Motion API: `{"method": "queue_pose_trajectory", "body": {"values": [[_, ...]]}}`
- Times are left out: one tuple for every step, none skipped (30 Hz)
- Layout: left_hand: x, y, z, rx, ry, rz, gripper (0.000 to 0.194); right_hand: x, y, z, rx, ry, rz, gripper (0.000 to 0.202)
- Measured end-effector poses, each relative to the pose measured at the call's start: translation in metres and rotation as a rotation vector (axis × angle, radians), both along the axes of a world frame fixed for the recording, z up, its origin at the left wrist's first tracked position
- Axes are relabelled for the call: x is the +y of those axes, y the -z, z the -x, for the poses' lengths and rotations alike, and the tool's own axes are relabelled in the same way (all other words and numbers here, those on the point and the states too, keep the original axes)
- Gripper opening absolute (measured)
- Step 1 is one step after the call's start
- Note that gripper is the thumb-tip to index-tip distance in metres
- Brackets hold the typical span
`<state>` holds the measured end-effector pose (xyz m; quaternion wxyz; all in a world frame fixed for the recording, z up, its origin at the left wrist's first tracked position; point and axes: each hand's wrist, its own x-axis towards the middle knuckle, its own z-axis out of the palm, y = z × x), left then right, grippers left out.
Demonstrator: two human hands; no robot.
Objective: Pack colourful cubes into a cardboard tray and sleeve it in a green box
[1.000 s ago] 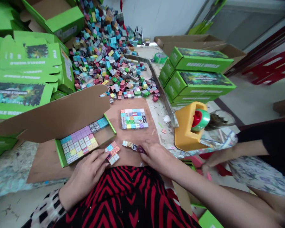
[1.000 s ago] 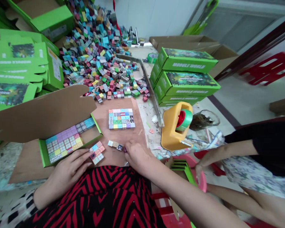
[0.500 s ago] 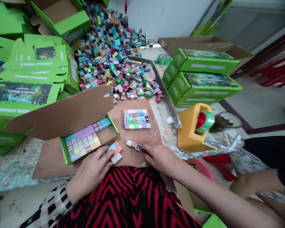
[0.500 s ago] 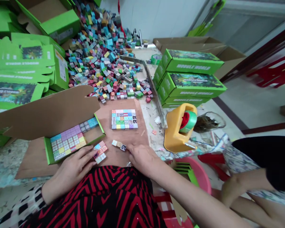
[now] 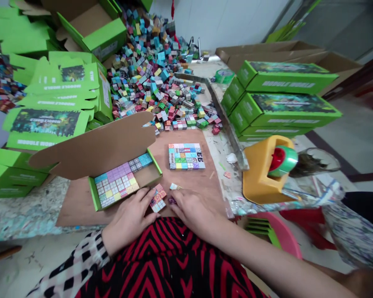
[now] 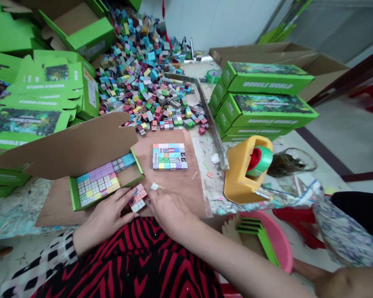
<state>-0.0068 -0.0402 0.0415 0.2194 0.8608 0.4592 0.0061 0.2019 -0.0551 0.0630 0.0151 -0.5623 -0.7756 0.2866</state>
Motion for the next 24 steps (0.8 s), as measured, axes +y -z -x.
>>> {"method": "queue_pose_trajectory", "body": {"values": [[0.0, 0.0, -0.001, 0.0, 0.001, 0.012, 0.057, 0.002, 0.005, 0.003, -0.009, -0.005, -0.006, 0.022], [0.0, 0.001, -0.001, -0.006, 0.001, 0.023, 0.058, 0.003, 0.011, 0.004, -0.003, -0.01, -0.01, 0.024], [0.0, 0.001, -0.002, -0.018, 0.0, 0.032, 0.06, 0.003, 0.016, 0.004, 0.013, -0.011, -0.016, 0.028], [0.0, 0.001, -0.002, -0.031, -0.003, 0.037, 0.061, 0.002, 0.021, 0.004, 0.04, -0.012, -0.022, 0.031], [0.0, 0.002, -0.002, -0.045, -0.007, 0.039, 0.061, 0.001, 0.027, 0.004, 0.069, -0.014, -0.029, 0.034], [0.0, 0.002, -0.002, -0.061, -0.008, 0.04, 0.061, 0.0, 0.031, 0.004, 0.101, -0.019, -0.036, 0.035], [0.0, 0.002, -0.002, -0.076, -0.009, 0.039, 0.06, -0.002, 0.035, 0.003, 0.129, -0.026, -0.042, 0.035], [0.0, 0.003, -0.001, -0.088, -0.009, 0.04, 0.059, -0.003, 0.038, 0.003, 0.151, -0.037, -0.044, 0.034], [0.0, 0.003, -0.001, -0.097, -0.007, 0.045, 0.058, -0.004, 0.039, 0.003, 0.168, -0.052, -0.046, 0.034], [0.0, 0.004, 0.0, -0.104, -0.004, 0.051, 0.058, -0.004, 0.038, 0.002, 0.182, -0.066, -0.048, 0.034], [0.0, 0.004, 0.0, -0.111, 0.001, 0.06, 0.059, -0.003, 0.035, 0.0, 0.191, -0.078, -0.052, 0.034], [0.0, 0.004, 0.001, -0.119, 0.005, 0.067, 0.06, -0.002, 0.03, -0.003, 0.195, -0.084, -0.06, 0.034], [0.0, 0.004, 0.001, -0.126, 0.008, 0.072, 0.06, 0.001, 0.024, -0.008, 0.188, -0.084, -0.073, 0.034], [0.001, 0.003, 0.001, -0.134, 0.011, 0.077, 0.061, 0.005, 0.018, -0.013, 0.166, -0.079, -0.088, 0.033], [0.001, 0.003, 0.001, -0.14, 0.015, 0.082, 0.062, 0.009, 0.011, -0.019, 0.129, -0.075, -0.102, 0.034], [0.002, 0.003, 0.0, -0.142, 0.019, 0.087, 0.063, 0.014, 0.006, -0.025, 0.084, -0.076, -0.108, 0.037], [0.003, 0.002, -0.001, -0.137, 0.021, 0.09, 0.064, 0.019, 0.002, -0.03, 0.039, -0.088, -0.105, 0.043], [0.004, 0.002, -0.002, -0.125, 0.021, 0.094, 0.066, 0.023, 0.0, -0.035, 0.003, -0.114, -0.094, 0.051], [0.005, 0.002, -0.004, -0.107, 0.019, 0.098, 0.067, 0.027, 0.0, -0.038, -0.017, -0.149, -0.076, 0.059], [0.006, 0.001, -0.005, -0.088, 0.015, 0.102, 0.068, 0.031, 0.002, -0.04, -0.017, -0.187, -0.055, 0.066], [0.007, 0.001, -0.007, -0.069, 0.013, 0.109, 0.069, 0.034, 0.005, -0.041, 0.0, -0.223, -0.033, 0.07], [0.008, 0.001, -0.009, -0.057, 0.015, 0.116, 0.07, 0.036, 0.009, -0.041, 0.027, -0.252, -0.009, 0.071], [0.009, 0.001, -0.011, -0.053, 0.022, 0.124, 0.07, 0.038, 0.012, -0.04, 0.058, -0.272, 0.016, 0.07], [0.009, 0.001, -0.012, -0.057, 0.033, 0.13, 0.07, 0.04, 0.015, -0.039, 0.087, -0.28, 0.042, 0.068]]}}
